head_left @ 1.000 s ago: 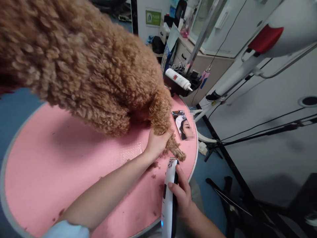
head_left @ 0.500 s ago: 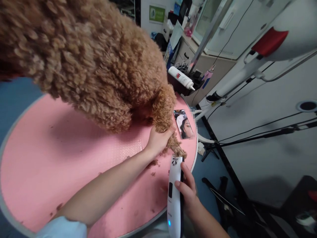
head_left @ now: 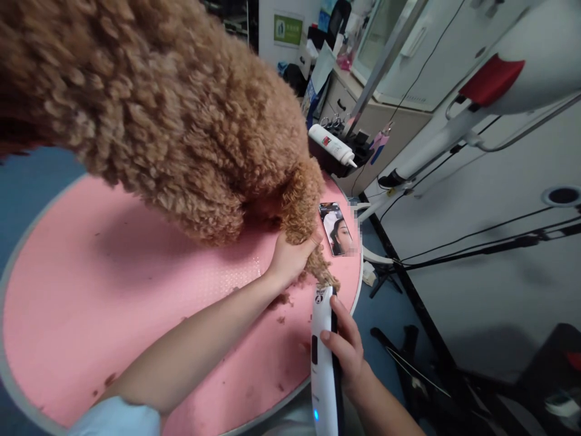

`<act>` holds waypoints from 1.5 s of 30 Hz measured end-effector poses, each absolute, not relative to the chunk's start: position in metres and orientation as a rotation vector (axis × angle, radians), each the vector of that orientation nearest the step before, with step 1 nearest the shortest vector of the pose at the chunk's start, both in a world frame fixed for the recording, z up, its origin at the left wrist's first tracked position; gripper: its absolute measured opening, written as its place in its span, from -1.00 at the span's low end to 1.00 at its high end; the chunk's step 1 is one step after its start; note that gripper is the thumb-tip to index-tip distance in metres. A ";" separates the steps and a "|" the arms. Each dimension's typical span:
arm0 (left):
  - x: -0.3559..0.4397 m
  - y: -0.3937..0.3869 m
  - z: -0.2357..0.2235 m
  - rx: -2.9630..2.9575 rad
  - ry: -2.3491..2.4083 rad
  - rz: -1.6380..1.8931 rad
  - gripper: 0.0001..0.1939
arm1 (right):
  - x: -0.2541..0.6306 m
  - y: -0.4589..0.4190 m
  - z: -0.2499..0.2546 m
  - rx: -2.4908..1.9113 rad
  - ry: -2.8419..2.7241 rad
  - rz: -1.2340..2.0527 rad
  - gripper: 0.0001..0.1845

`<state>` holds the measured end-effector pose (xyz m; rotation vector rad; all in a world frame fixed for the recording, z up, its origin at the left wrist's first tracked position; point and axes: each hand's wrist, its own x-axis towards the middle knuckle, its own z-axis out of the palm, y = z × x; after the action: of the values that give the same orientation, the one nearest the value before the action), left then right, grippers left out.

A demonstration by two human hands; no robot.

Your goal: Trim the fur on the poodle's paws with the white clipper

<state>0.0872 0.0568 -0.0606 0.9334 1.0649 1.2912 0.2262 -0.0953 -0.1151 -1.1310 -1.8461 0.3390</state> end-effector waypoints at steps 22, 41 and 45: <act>0.089 0.052 -0.054 0.922 1.013 1.274 -0.65 | 0.203 -0.078 -0.097 -0.942 -2.030 -0.090 -0.47; 0.088 0.054 -0.055 0.979 0.999 1.261 -0.70 | 0.199 -0.072 -0.078 -0.989 -2.023 0.051 -0.40; 0.087 0.057 -0.059 0.973 1.032 1.230 -0.69 | 0.206 -0.086 -0.085 -0.968 -1.965 0.235 -0.46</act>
<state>0.0867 0.0569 -0.0592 0.9732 1.0318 1.2300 0.2060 -0.0860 -0.0849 -0.9675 -1.9652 0.2349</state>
